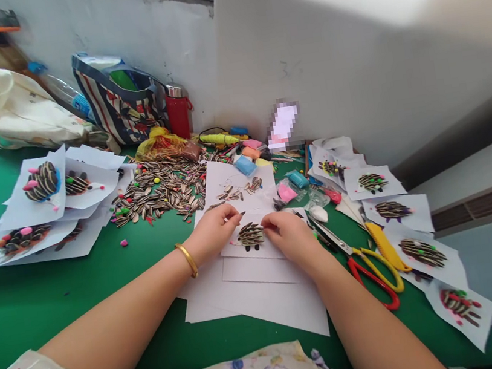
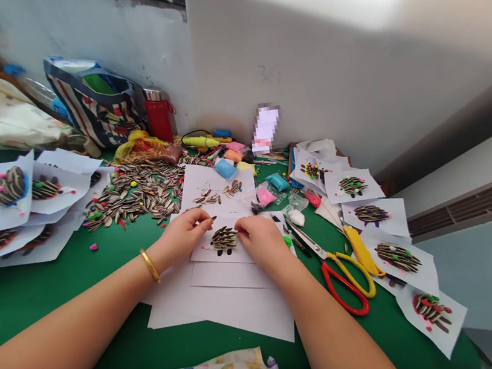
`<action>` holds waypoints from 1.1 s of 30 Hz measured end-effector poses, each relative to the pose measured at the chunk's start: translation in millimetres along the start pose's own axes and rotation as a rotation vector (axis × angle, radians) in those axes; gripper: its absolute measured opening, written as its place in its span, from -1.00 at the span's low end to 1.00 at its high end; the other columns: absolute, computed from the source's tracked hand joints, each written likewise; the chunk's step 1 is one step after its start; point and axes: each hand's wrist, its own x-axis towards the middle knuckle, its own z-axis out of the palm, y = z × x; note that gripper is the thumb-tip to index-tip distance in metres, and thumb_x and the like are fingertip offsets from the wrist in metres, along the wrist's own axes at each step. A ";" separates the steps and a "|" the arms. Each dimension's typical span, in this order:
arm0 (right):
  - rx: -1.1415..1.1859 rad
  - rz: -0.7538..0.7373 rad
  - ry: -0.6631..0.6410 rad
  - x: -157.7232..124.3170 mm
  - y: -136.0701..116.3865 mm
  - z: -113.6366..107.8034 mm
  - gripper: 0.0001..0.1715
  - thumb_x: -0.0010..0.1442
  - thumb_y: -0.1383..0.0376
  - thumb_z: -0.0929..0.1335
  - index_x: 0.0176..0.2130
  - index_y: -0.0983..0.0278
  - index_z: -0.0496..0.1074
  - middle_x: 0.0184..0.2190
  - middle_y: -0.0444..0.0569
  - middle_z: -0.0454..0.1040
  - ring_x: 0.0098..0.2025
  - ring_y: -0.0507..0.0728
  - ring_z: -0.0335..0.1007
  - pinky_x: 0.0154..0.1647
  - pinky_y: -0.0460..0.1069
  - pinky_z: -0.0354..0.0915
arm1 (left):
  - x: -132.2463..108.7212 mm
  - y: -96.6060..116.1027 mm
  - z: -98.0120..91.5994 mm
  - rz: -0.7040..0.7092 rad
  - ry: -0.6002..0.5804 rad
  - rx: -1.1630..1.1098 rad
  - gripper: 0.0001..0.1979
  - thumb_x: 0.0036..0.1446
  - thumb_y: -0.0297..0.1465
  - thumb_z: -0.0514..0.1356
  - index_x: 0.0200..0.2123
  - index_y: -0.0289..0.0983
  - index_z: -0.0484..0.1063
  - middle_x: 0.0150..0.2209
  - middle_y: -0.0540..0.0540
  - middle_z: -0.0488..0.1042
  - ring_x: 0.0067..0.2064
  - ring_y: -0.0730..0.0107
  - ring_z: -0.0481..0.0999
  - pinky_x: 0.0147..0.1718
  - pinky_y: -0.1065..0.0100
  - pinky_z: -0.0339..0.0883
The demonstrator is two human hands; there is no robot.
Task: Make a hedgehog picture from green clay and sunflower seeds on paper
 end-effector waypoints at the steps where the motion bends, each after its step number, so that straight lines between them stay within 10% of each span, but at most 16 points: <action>1: -0.004 -0.001 0.002 0.3 0.2 0.5 -0.84 0.18 0.38 0.34 -0.25 0.20 0.52 -0.30 -0.07 0.57 -0.26 0.12 0.41 -0.25 -0.03 0.18 | 0.3 -0.8 0.7 0.000 0.008 0.006 -0.79 0.17 -0.25 0.09 -0.40 -0.23 0.41 -0.39 0.00 0.50 -0.32 0.31 0.44 -0.35 0.35 0.24; 33: -0.214 -0.039 -0.021 6.1 -10.0 -0.3 -0.80 0.28 0.35 0.29 -0.23 0.24 0.53 -0.30 -0.03 0.56 -0.21 0.15 0.39 -0.19 0.01 0.12 | -0.3 -8.1 8.5 0.036 -0.059 0.050 -0.75 0.22 -0.21 0.06 -0.35 -0.22 0.43 -0.43 0.01 0.46 -0.36 0.33 0.38 -0.39 0.33 0.18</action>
